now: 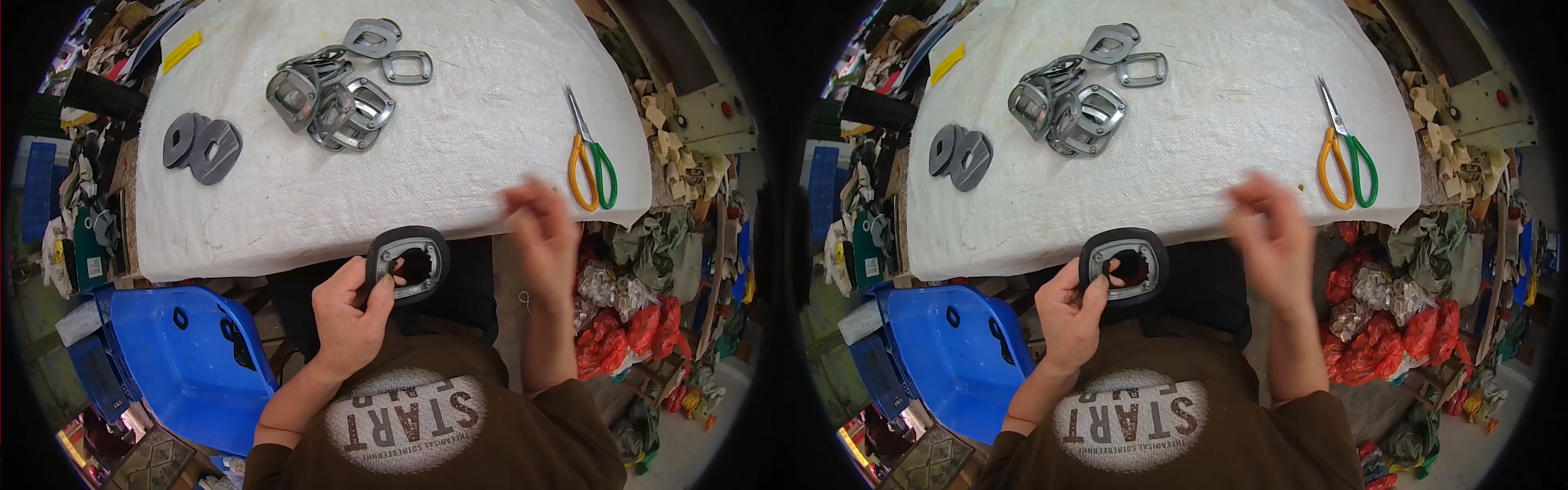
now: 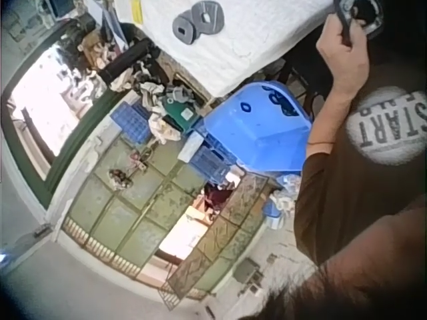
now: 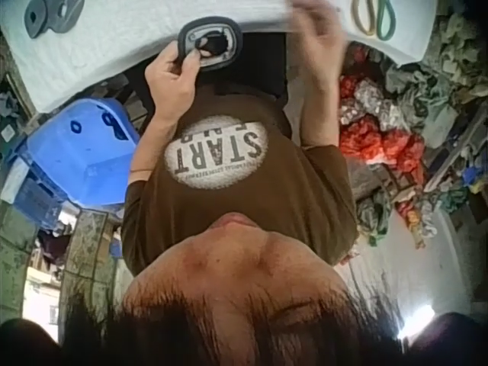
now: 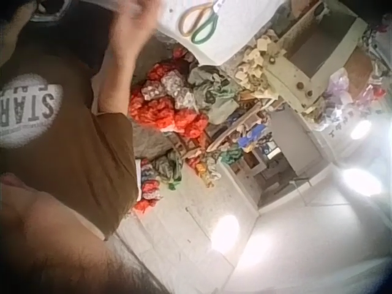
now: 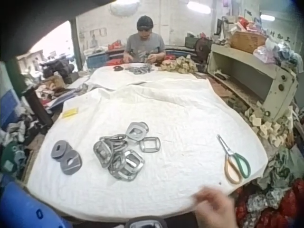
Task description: Manually fitting foam padding into metal frame rings as part of a shoe assembly process.
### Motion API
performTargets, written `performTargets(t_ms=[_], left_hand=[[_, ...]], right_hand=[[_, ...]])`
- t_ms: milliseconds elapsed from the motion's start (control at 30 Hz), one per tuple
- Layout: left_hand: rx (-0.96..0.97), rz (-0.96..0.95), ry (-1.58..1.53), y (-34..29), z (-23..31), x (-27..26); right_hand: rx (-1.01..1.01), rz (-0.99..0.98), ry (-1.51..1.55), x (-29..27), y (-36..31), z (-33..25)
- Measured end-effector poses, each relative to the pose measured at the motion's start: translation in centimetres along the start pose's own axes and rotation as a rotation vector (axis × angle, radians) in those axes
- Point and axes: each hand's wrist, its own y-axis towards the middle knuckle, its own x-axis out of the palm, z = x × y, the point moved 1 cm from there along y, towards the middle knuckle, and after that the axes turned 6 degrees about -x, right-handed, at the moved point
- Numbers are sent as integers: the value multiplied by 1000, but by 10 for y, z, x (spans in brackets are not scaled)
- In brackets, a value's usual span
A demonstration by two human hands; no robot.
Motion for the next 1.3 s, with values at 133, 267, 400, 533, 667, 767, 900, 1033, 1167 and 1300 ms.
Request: performTargets(t_ms=[133, 267, 400, 533, 667, 767, 900, 1033, 1167, 1300], left_hand=[[28, 8, 16, 3, -3, -9], [52, -4, 71, 4, -2, -12], [90, 34, 46, 4, -2, -12], [115, 27, 84, 6, -3, -13], [90, 1, 181, 5, -2, -19], [90, -18, 226, 6, -3, -21], [119, 16, 225, 6, 0, -19], [145, 37, 210, 6, 5, -16], [185, 45, 220, 7, 4, -17], [165, 23, 218, 5, 5, -17]], right_hand=[[-405, 274, -1388, -84, 50, 20], [-95, 144, -1273, -122, 64, 32], [141, 8, -1128, -124, 74, 17], [184, 106, -796, -121, 61, 23], [-41, 144, -280, -71, 11, 13], [-174, -253, -387, -44, -34, 4], [-112, -703, -377, -8, -42, -23], [-89, -764, -432, -4, -49, -24], [-67, -791, -449, -1, -49, -25], [-74, -809, -451, 0, -46, -27]])
